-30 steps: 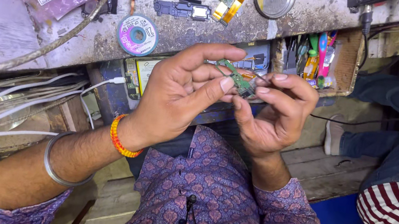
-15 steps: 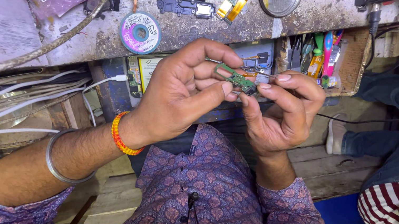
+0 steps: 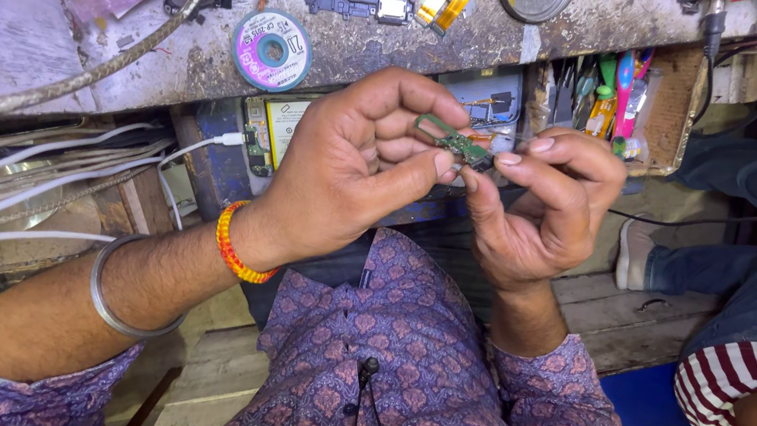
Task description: The person uses a soldering iron and tweezers to repair a small circuit board from a mobile phone, applying heat to specific points on the component while holding it in place.
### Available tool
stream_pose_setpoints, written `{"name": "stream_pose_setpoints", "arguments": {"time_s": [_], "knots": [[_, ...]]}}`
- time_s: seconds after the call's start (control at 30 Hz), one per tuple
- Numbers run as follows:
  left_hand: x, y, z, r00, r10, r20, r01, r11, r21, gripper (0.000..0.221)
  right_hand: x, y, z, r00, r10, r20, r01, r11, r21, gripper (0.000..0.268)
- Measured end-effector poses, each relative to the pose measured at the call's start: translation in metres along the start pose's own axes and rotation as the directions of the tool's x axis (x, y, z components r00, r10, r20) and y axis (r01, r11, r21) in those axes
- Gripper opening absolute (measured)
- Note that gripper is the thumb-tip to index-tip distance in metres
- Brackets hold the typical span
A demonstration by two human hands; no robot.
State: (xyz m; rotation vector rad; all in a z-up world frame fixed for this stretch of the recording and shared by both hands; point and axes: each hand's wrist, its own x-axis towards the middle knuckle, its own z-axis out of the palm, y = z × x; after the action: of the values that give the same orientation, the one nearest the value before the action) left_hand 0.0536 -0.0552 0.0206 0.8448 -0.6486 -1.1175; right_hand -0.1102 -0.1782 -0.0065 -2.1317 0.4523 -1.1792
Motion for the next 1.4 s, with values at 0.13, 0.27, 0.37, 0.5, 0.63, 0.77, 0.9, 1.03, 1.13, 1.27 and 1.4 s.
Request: {"name": "stream_pose_setpoints", "arguments": {"time_s": [0.13, 0.27, 0.37, 0.5, 0.63, 0.77, 0.9, 1.03, 1.13, 1.27, 1.4], "knots": [[-0.001, -0.001, -0.003, 0.996, 0.087, -0.01, -0.087, 0.996, 0.019, 0.02, 0.002, 0.013, -0.007, 0.998, -0.056, -0.006, 0.056, 0.989, 0.134, 0.04], [0.0, 0.012, -0.009, 0.982, 0.186, 0.002, -0.186, 0.977, 0.101, 0.019, 0.003, 0.031, -0.03, 0.982, 0.138, -0.128, -0.106, 0.967, 0.232, 0.042], [0.003, 0.02, -0.008, 0.989, 0.138, 0.06, -0.145, 0.979, 0.146, 0.027, 0.004, 0.037, -0.051, 0.966, 0.226, -0.121, -0.191, 0.949, 0.25, 0.031], [0.003, 0.016, -0.004, 0.909, -0.243, 0.338, 0.136, 0.941, 0.31, 0.034, -0.005, 0.038, -0.053, 0.977, 0.207, -0.046, -0.19, 0.95, 0.248, 0.021], [-0.003, 0.002, 0.006, 0.659, -0.46, 0.595, 0.274, 0.884, 0.379, 0.041, -0.019, 0.026, -0.04, 0.971, 0.214, 0.108, -0.233, 0.947, 0.221, 0.012], [-0.005, 0.001, 0.008, 0.609, -0.462, 0.644, 0.237, 0.882, 0.408, 0.042, -0.026, 0.018, -0.026, 0.955, 0.139, 0.262, -0.185, 0.97, 0.157, 0.009], [0.0, 0.019, -0.003, 0.805, -0.205, 0.556, 0.085, 0.969, 0.233, 0.042, -0.027, 0.029, -0.012, 0.949, -0.058, 0.311, 0.059, 0.998, 0.008, 0.015], [0.008, 0.034, -0.02, 0.933, 0.009, 0.36, -0.002, 1.0, -0.021, 0.04, -0.038, 0.04, 0.001, 0.969, 0.013, 0.246, -0.031, 0.997, 0.07, 0.028], [0.006, 0.027, -0.027, 0.963, 0.099, 0.252, -0.099, 0.995, -0.012, 0.038, -0.047, 0.038, 0.001, 0.931, 0.206, 0.302, -0.252, 0.96, 0.121, 0.015], [0.004, 0.014, -0.025, 0.94, 0.146, 0.309, -0.175, 0.982, 0.068, 0.037, -0.052, 0.045, -0.004, 0.956, -0.058, 0.288, 0.091, 0.991, -0.102, 0.021], [0.001, 0.009, -0.012, 0.91, -0.126, 0.396, 0.098, 0.991, 0.092, 0.04, -0.071, 0.064, -0.011, 0.856, 0.364, 0.367, -0.461, 0.859, 0.223, 0.024]]}}
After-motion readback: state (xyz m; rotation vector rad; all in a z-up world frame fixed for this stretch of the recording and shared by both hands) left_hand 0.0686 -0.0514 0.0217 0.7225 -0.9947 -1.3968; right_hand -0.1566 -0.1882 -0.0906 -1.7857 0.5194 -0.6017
